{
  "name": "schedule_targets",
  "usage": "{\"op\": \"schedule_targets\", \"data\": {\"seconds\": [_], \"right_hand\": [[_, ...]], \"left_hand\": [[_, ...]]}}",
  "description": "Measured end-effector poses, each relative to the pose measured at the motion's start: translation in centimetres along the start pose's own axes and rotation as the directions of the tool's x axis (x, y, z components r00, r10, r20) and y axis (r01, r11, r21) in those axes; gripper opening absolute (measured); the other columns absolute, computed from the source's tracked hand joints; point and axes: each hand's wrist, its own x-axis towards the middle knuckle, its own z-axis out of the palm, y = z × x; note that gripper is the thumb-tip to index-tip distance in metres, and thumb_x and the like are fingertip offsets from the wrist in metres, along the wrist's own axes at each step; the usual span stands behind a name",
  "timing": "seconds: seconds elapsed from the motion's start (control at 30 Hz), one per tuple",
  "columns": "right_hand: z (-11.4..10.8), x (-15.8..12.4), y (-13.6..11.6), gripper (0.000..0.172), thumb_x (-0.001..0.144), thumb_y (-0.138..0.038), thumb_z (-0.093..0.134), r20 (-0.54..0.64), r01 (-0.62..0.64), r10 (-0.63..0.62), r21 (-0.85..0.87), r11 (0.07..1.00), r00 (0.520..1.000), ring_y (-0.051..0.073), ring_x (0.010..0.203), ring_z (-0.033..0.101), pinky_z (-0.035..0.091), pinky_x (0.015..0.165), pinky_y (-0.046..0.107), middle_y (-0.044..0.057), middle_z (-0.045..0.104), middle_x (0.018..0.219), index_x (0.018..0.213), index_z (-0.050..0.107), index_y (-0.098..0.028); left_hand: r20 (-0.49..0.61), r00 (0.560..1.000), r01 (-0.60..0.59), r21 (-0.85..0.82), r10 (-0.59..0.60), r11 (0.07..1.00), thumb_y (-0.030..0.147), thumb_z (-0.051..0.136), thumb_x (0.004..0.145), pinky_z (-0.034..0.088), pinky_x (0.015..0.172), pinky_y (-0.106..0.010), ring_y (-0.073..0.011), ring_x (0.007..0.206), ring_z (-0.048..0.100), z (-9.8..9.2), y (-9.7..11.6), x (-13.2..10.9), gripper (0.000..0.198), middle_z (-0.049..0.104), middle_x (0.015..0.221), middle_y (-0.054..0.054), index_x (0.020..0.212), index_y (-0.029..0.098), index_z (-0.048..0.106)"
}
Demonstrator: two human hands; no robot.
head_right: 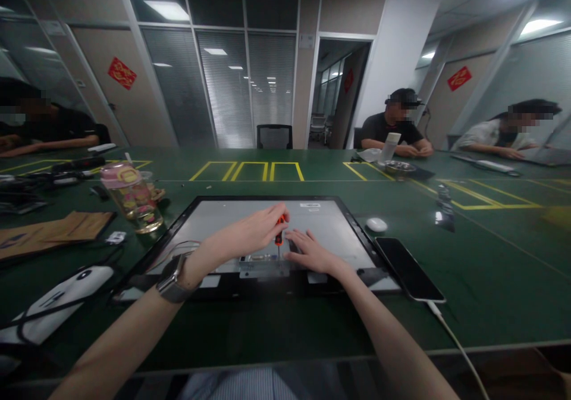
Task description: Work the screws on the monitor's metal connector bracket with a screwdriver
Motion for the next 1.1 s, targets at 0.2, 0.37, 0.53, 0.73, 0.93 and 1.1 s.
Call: {"op": "schedule_targets", "data": {"seconds": [0.2,0.37,0.53,0.73,0.93,1.1], "right_hand": [[0.1,0.0,0.0,0.062,0.092,-0.056,0.043,-0.012,0.011,-0.011,-0.010,1.000,1.000,0.027,0.142,0.018,-0.002,0.113,0.056,0.006,0.030,0.152,0.145,0.032,-0.025],[0.1,-0.1,-0.2,0.061,0.092,-0.057,0.042,-0.021,0.019,-0.019,-0.004,1.000,1.000,0.028,0.142,0.018,0.000,0.114,0.055,0.007,0.032,0.151,0.143,0.034,-0.025],[0.0,-0.1,-0.3,0.063,0.092,-0.057,0.043,-0.015,-0.007,0.007,-0.007,1.000,1.000,0.028,0.142,0.017,0.001,0.115,0.053,0.008,0.031,0.152,0.144,0.035,-0.022],[0.0,0.0,-0.2,0.061,0.092,-0.057,0.042,-0.009,-0.002,0.002,0.002,1.000,1.000,0.028,0.142,0.016,0.000,0.114,0.053,0.005,0.029,0.153,0.144,0.034,-0.026],[0.0,-0.1,-0.2,0.061,0.092,-0.055,0.043,-0.005,-0.015,0.015,-0.001,1.000,1.000,0.029,0.142,0.016,-0.001,0.114,0.053,0.007,0.029,0.153,0.144,0.035,-0.024],[-0.2,-0.1,-0.6,0.062,0.092,-0.054,0.044,0.004,-0.033,0.033,-0.016,0.999,0.999,0.027,0.142,0.015,0.000,0.115,0.050,0.009,0.027,0.153,0.144,0.036,-0.020]], "left_hand": [[0.005,1.000,0.029,-0.198,-0.028,0.980,0.014,0.032,0.093,0.046,0.080,-0.029,-0.0155,0.090,0.060,-0.3,0.0,-0.6,0.026,0.060,0.106,-0.010,0.114,0.014,0.046],[-0.229,0.958,0.098,-0.314,-0.176,0.944,0.027,0.045,0.093,0.049,0.082,-0.031,-0.0150,0.089,0.060,1.7,0.5,-1.6,0.030,0.061,0.107,-0.007,0.121,0.020,0.049],[-0.393,0.866,0.101,-0.469,-0.310,0.877,0.022,0.042,0.094,0.048,0.089,-0.032,-0.0142,0.095,0.060,4.6,0.1,-3.0,0.032,0.061,0.107,-0.007,0.126,0.020,0.044],[-0.374,0.851,0.055,-0.636,-0.370,0.770,0.023,0.041,0.094,0.048,0.093,-0.032,-0.0135,0.101,0.059,4.8,0.4,-3.6,0.029,0.058,0.115,-0.010,0.123,0.018,0.042],[-0.423,0.810,0.111,-0.571,-0.407,0.814,0.029,0.050,0.091,0.050,0.085,-0.029,-0.0136,0.089,0.058,3.8,0.9,-3.6,0.022,0.056,0.100,-0.005,0.107,0.018,0.060],[-0.449,0.822,0.021,-0.592,-0.351,0.806,0.022,0.041,0.095,0.046,0.092,-0.031,-0.0160,0.100,0.058,4.3,0.2,-4.8,0.029,0.058,0.108,-0.008,0.121,0.019,0.053]]}}
